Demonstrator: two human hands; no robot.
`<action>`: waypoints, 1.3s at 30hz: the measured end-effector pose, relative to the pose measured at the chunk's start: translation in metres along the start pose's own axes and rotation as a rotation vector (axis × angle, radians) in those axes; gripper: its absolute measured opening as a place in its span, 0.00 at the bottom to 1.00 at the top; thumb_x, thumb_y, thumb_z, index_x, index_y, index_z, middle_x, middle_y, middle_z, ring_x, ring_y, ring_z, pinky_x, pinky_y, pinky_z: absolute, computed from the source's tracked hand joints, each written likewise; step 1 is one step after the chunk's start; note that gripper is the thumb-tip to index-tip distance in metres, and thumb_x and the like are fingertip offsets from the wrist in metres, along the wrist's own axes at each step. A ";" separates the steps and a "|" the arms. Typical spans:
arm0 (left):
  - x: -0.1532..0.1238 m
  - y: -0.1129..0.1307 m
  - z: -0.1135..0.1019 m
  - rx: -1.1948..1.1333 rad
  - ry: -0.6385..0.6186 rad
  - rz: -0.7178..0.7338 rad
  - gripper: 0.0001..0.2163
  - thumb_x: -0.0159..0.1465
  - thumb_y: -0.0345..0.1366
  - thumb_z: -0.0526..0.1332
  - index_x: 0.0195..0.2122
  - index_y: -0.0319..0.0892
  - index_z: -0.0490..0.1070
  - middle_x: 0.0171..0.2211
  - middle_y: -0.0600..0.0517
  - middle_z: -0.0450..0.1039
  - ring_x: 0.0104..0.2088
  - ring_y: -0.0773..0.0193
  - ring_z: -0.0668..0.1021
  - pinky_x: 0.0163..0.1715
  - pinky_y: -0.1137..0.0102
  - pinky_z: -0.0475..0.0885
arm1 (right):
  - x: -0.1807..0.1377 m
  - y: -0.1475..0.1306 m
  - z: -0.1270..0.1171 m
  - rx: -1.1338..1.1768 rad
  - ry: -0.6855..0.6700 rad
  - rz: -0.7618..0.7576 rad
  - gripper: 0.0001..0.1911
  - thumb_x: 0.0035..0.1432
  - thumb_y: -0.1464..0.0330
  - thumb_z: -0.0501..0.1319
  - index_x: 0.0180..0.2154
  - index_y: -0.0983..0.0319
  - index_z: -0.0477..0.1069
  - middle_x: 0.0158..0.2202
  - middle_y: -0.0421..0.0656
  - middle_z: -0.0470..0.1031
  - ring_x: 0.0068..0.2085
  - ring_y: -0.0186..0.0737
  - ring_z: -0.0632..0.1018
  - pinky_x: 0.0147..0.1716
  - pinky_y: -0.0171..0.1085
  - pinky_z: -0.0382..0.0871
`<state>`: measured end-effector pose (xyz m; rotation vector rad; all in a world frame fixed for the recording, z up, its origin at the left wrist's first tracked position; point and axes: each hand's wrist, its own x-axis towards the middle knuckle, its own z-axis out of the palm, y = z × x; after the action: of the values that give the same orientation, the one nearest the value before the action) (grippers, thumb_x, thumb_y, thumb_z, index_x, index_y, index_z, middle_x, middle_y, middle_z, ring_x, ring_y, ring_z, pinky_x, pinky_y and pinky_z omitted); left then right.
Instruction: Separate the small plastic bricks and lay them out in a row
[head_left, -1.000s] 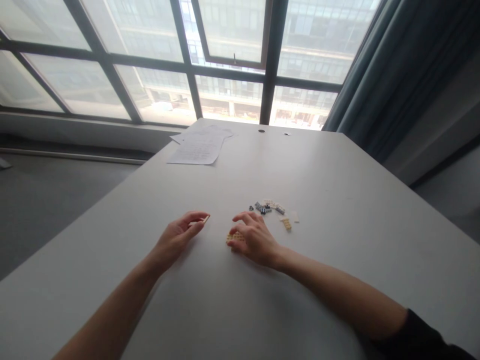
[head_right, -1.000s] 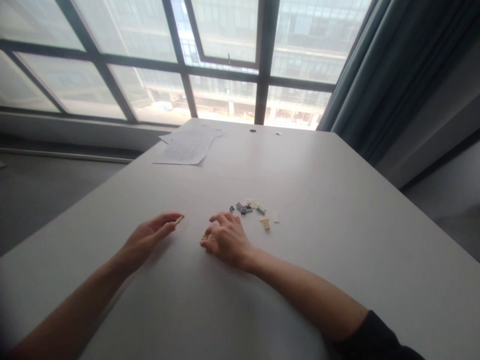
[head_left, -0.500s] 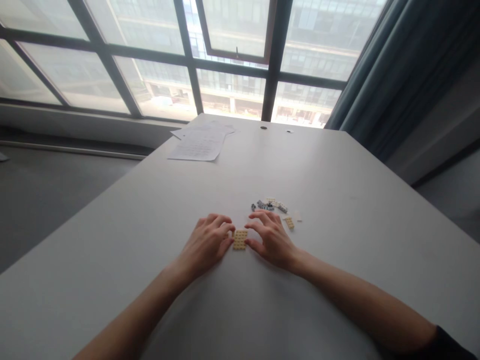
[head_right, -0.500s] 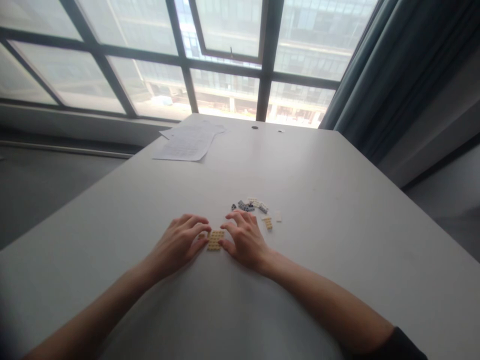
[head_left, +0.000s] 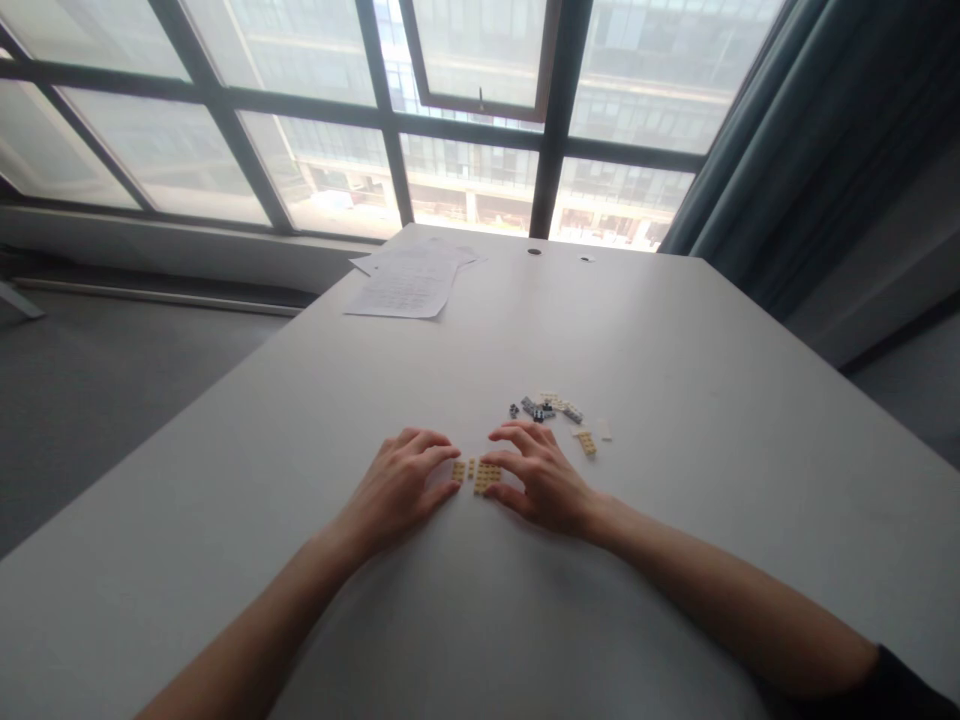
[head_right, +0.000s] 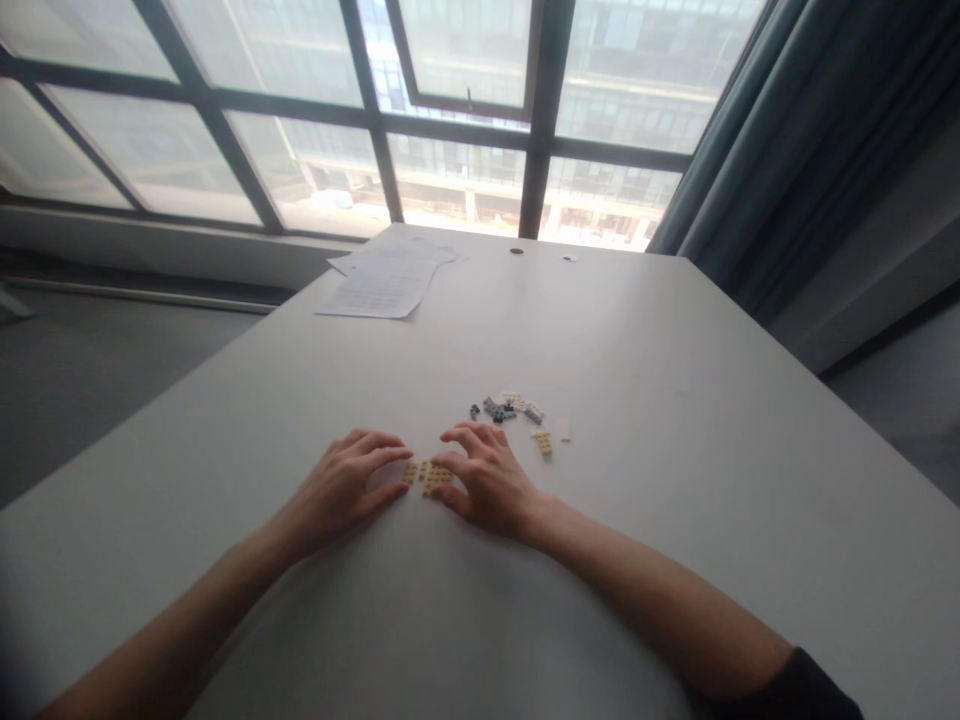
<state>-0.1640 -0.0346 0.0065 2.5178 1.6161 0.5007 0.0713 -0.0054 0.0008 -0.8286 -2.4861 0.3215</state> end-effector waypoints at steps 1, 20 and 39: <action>0.001 -0.002 0.002 -0.017 -0.007 0.007 0.12 0.61 0.42 0.59 0.44 0.46 0.74 0.44 0.49 0.74 0.47 0.55 0.71 0.47 0.59 0.65 | 0.001 0.000 0.000 -0.001 -0.001 -0.001 0.14 0.59 0.61 0.61 0.46 0.59 0.73 0.52 0.48 0.69 0.57 0.48 0.63 0.58 0.50 0.55; 0.011 0.001 0.010 -0.084 -0.022 0.019 0.10 0.63 0.43 0.58 0.41 0.47 0.75 0.40 0.50 0.74 0.44 0.57 0.71 0.46 0.61 0.65 | -0.033 0.013 -0.015 -0.041 0.051 0.040 0.13 0.59 0.63 0.61 0.46 0.59 0.72 0.53 0.48 0.69 0.57 0.49 0.64 0.56 0.51 0.58; 0.017 -0.005 0.013 -0.099 -0.023 0.077 0.10 0.64 0.43 0.57 0.41 0.50 0.76 0.40 0.50 0.73 0.43 0.58 0.71 0.45 0.62 0.64 | -0.078 0.049 -0.050 -0.153 0.129 0.190 0.12 0.59 0.67 0.60 0.45 0.59 0.72 0.52 0.49 0.70 0.57 0.50 0.66 0.55 0.50 0.60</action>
<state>-0.1575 -0.0157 -0.0031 2.5108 1.4545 0.5440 0.1757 -0.0115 -0.0041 -1.1156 -2.3391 0.1380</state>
